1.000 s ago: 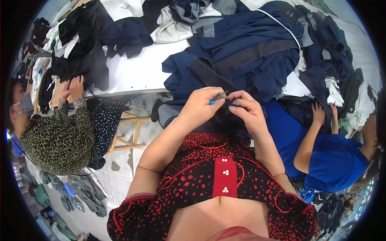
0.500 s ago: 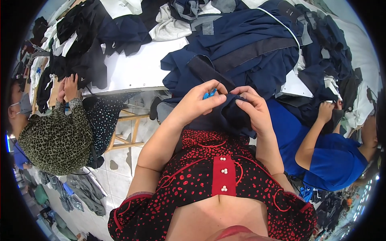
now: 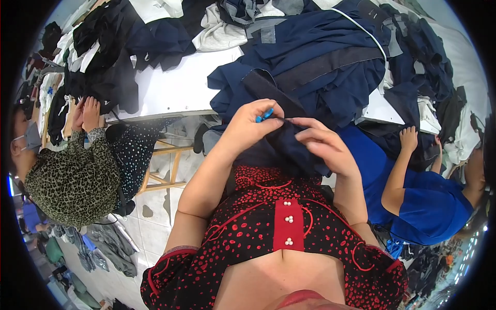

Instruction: Trimming loose threads from fabric pieces using thread snips in a factory setting.

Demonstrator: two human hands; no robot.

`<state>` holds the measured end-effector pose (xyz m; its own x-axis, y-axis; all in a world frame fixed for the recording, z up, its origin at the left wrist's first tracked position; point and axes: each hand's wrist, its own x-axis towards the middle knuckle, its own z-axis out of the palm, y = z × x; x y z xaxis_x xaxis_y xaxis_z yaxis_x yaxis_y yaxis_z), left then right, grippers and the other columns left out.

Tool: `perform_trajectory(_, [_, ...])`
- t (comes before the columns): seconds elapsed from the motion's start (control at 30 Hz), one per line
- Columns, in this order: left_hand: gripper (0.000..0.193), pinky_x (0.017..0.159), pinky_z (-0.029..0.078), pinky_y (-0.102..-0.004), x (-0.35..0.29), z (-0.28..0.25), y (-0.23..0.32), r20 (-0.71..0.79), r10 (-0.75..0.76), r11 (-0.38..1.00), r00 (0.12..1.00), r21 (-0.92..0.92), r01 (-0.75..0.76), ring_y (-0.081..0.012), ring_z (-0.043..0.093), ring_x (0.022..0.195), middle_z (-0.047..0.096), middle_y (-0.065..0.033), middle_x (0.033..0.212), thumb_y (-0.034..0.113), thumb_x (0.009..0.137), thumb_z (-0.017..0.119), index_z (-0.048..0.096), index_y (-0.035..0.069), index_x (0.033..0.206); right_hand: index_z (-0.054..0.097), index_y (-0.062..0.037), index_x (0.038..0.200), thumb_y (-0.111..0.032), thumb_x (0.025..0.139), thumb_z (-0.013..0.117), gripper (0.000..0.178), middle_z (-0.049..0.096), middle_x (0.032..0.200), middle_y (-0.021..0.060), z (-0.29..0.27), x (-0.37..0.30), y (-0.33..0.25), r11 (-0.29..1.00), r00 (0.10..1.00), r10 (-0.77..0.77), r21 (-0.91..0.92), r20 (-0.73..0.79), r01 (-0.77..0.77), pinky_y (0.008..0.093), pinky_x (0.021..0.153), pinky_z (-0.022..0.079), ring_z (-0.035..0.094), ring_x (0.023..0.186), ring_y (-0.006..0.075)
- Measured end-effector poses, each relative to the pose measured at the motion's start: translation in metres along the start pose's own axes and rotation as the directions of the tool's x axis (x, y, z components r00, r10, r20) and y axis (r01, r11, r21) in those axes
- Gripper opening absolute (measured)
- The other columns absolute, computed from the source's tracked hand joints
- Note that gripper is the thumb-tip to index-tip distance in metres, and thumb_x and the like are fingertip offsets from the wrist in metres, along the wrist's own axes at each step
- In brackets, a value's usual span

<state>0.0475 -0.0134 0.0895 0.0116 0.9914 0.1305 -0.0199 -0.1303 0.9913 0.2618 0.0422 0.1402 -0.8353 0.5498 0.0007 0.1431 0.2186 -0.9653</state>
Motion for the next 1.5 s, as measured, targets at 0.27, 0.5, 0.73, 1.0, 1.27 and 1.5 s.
perform_trajectory(0.27, [0.01,0.045,0.037,-0.0168,-0.004,-0.01,0.005,0.029,-0.168,0.905,0.985,-0.392,0.166,-0.0015,0.049,0.057,0.057,0.004,0.073,0.013,0.08,0.065,0.062,0.007,0.088,0.051,-0.0003,0.122,0.003,0.079,0.051,0.043,0.059,0.108,0.0066,0.003,0.017,0.005,0.982,0.979,0.188,0.024,-0.077,-0.186,0.0201,0.062,0.044,0.055,0.072,0.0044])
perform_trajectory(0.5, [0.011,0.044,0.037,-0.0182,-0.005,-0.016,-0.004,0.011,-0.203,0.9,0.979,-0.392,0.191,-0.0027,0.048,0.055,0.056,0.0019,0.072,0.013,0.081,0.065,0.061,0.005,0.088,0.062,-0.0014,0.08,-0.01,0.073,0.064,0.011,0.061,0.076,0.01,0.002,0.036,-0.006,0.75,0.94,-0.296,-0.65,-0.168,0.12,0.0329,0.069,0.046,0.057,0.075,0.0272])
perform_trajectory(0.73, [0.014,0.059,0.041,-0.0288,-0.006,0.005,-0.001,-0.395,0.271,0.956,0.878,0.214,-0.198,-0.0199,0.052,0.065,0.05,-0.0084,0.071,0.009,0.078,0.063,0.053,0.001,0.083,0.059,-0.0006,0.085,-0.01,0.075,0.061,0.014,0.06,0.073,0.0157,0.007,0.046,-0.016,0.797,0.949,-0.193,-0.605,-0.25,0.003,0.0346,0.064,0.048,0.06,0.069,0.0331])
perform_trajectory(1.0, [0.027,0.062,0.043,-0.029,-0.011,0.018,-0.001,-0.292,0.344,0.924,0.893,0.277,-0.265,-0.02,0.052,0.071,0.052,-0.0083,0.082,0.012,0.074,0.067,0.052,0.001,0.094,0.06,-0.0012,0.084,-0.011,0.077,0.06,0.012,0.063,0.074,0.0154,0.02,0.059,-0.014,0.818,0.922,-0.14,-0.567,-0.362,-0.099,0.0321,0.061,0.047,0.063,0.067,0.0267])
perform_trajectory(1.27, [0.019,0.076,0.038,-0.0202,-0.006,-0.013,-0.03,-0.128,-0.105,0.934,0.986,-0.353,0.053,-0.0076,0.053,0.083,0.057,-0.0027,0.091,0.009,0.081,0.059,0.056,0.002,0.099,0.052,0.0001,0.069,-0.005,0.075,0.058,0.01,0.044,0.062,-0.0034,0.004,0.054,0.0,0.995,0.994,0.104,0.006,-0.016,-0.104,0.022,0.057,0.034,0.042,0.064,0.0042])
perform_trajectory(1.5, [0.023,0.069,0.037,-0.0195,-0.016,0.0,0.005,-0.074,0.144,0.989,0.987,-0.015,-0.146,-0.0064,0.047,0.076,0.053,0.0006,0.087,0.015,0.08,0.063,0.056,0.004,0.099,0.054,0.0018,0.075,-0.007,0.075,0.059,0.01,0.052,0.067,-0.0012,0.018,0.055,0.003,0.986,0.993,0.108,-0.123,-0.05,-0.114,0.0223,0.061,0.038,0.046,0.065,0.0067])
